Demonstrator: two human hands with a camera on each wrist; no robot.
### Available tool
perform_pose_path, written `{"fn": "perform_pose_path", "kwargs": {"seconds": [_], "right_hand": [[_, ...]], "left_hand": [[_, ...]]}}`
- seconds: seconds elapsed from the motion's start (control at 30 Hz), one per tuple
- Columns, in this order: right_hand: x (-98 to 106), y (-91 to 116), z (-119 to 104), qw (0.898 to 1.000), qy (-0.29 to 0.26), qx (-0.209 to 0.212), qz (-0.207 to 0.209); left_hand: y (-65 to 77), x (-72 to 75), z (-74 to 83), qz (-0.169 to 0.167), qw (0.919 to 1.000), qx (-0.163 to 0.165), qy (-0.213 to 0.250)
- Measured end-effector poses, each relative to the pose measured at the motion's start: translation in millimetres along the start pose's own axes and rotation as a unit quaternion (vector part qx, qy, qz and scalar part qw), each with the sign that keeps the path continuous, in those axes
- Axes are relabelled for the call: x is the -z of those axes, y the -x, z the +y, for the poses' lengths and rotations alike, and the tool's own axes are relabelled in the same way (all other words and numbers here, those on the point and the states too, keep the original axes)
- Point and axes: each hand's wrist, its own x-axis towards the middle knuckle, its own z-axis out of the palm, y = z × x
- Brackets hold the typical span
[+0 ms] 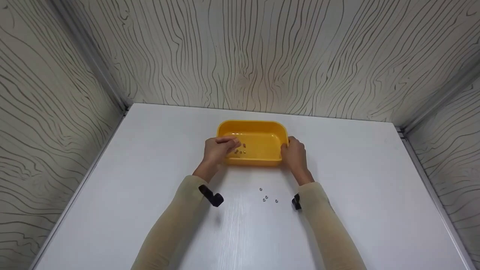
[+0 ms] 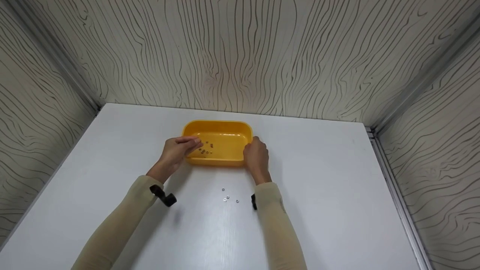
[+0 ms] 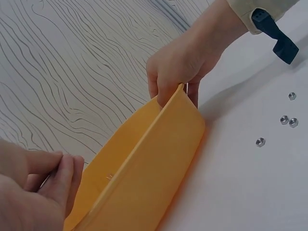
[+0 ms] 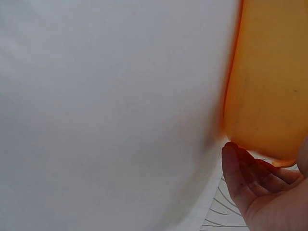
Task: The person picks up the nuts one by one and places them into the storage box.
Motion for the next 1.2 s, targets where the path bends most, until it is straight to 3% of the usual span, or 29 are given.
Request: {"fn": "perform_pose_path", "kwargs": {"seconds": [0.23,0.3,0.4,0.53,0.67,0.8,0.97,1.1,1.2], "right_hand": [[1.3,-0.5,-0.8,1.0,-0.002,-0.007,-0.005],[1.5,-0.7,-1.1,1.0,-0.004,-0.006,-0.007],[1.6,-1.1,-0.9,1.0,-0.003,-0.002,0.0],[1.5,-1.7,-0.2,1.0,-0.001,0.0,0.007],[0.9,-2.1,0.3,1.0,-0.001,0.0,0.004],[1.0,-2.4,0.7,1.0,-0.003,0.002,0.006],[0.0,-1.3,1.1,1.0,0.0,0.006,0.011],[-0.7,-0.1,0.8,1.0,0.002,0.003,0.007],[0.1,0.4,-0.8,1.0,-0.001,-0.002,0.002]], "left_hand": [[3.6,0.5,2.4,-0.008,0.9999,-0.005,-0.006],[9.0,0.4,3.1,-0.022,0.9994,-0.016,-0.022],[19.2,-0.8,2.8,-0.045,0.994,-0.044,-0.09],[32.5,-2.8,-1.7,-0.077,0.9731,-0.105,-0.19],[43.0,-3.9,-9.5,-0.116,0.9506,-0.151,-0.245],[51.7,-5.8,-15.3,-0.16,0.9327,-0.16,-0.281],[57.3,-8.2,-23.4,-0.213,0.9135,-0.144,-0.315],[57.5,-10.9,-33.2,-0.252,0.8892,-0.159,-0.347],[57.7,-14.6,-40.7,-0.263,0.8716,-0.174,-0.375]]}}
